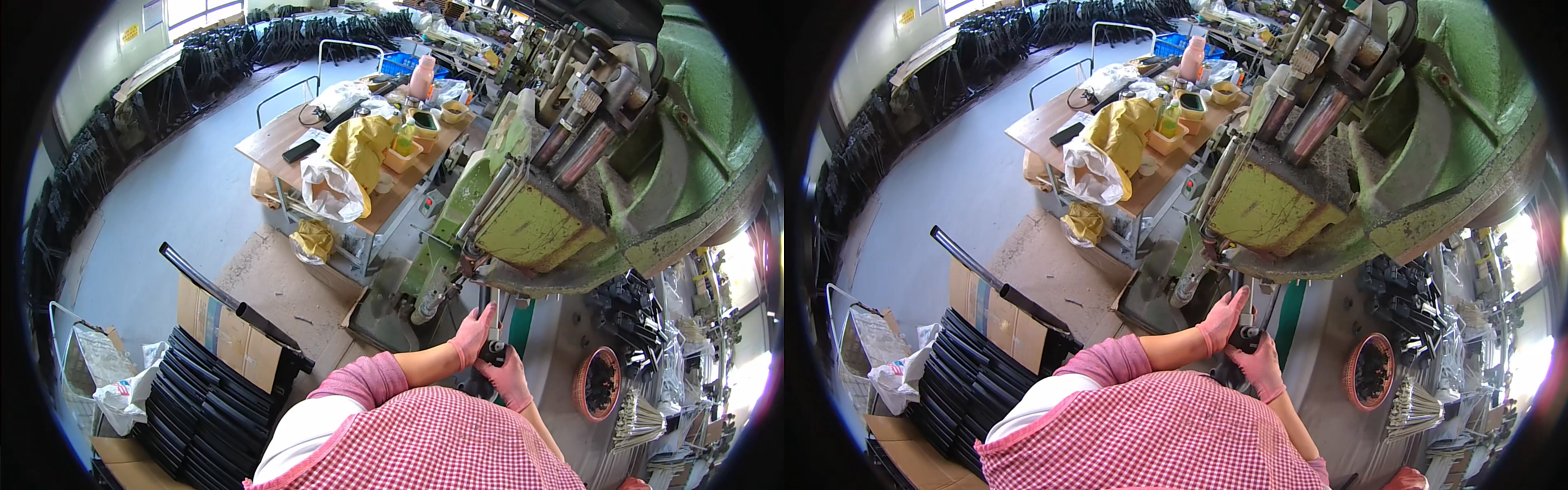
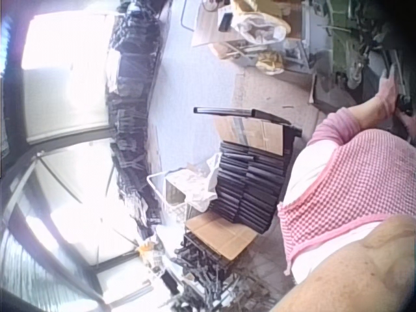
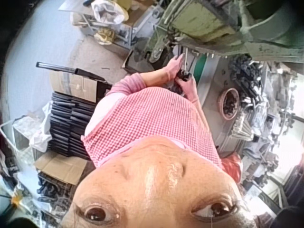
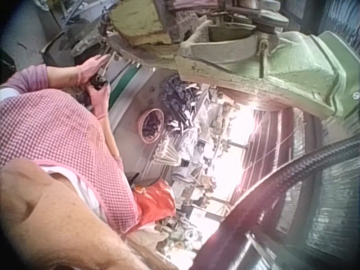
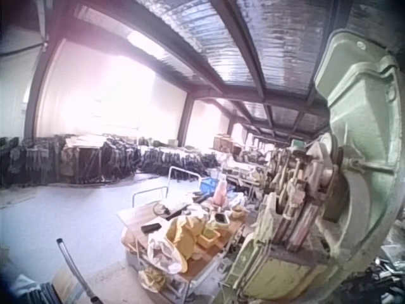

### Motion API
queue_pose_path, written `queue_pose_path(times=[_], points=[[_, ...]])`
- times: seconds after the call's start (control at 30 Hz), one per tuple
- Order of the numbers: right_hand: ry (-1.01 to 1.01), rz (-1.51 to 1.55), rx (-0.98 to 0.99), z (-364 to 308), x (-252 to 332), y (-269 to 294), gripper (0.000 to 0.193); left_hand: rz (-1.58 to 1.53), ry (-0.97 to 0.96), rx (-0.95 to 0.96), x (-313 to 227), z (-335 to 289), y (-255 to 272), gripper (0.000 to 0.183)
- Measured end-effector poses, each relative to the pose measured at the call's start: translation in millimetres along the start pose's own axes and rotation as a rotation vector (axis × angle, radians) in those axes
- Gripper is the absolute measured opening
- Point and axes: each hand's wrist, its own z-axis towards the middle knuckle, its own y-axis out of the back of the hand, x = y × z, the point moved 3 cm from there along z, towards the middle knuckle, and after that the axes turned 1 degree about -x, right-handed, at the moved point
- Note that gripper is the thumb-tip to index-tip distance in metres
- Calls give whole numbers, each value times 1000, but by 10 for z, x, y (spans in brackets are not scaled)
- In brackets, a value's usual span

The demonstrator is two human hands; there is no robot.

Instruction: The person repeatedly picks up a long metal rod and a small black plastic component, then presses the component onto the rod's end. The person continues this assembly cycle, placing finished units on the workbench and retrieving new rods and components from nearby piles.

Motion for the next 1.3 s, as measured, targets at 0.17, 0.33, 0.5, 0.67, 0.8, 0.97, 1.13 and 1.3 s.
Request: queue_pose_path(times=[0.17,0.33,0.5,0.67,0.8,0.97,1.13,1.3], points=[[-23,71,78,82,-117,-127,68,43,-24,70,26,-9,45,51],[-80,97,71,28,-41,-171,59,87,-35,103,-9,-37,108,47],[-121,224,61,-2,21,-219,51,93,-22,146,-101,-86,164,46],[-129,372,117,94,-45,-292,50,148,-51,245,-242,-118,271,70],[-80,513,214,126,6,-348,53,142,-87,262,-213,-86,424,66],[-114,731,326,121,35,-365,52,104,-164,133,-30,110,572,35],[-261,1090,350,301,-283,-232,37,63,-154,190,-43,162,398,35],[-369,1345,547,314,-750,-184,33,114,-71,280,-108,-40,11,29]])
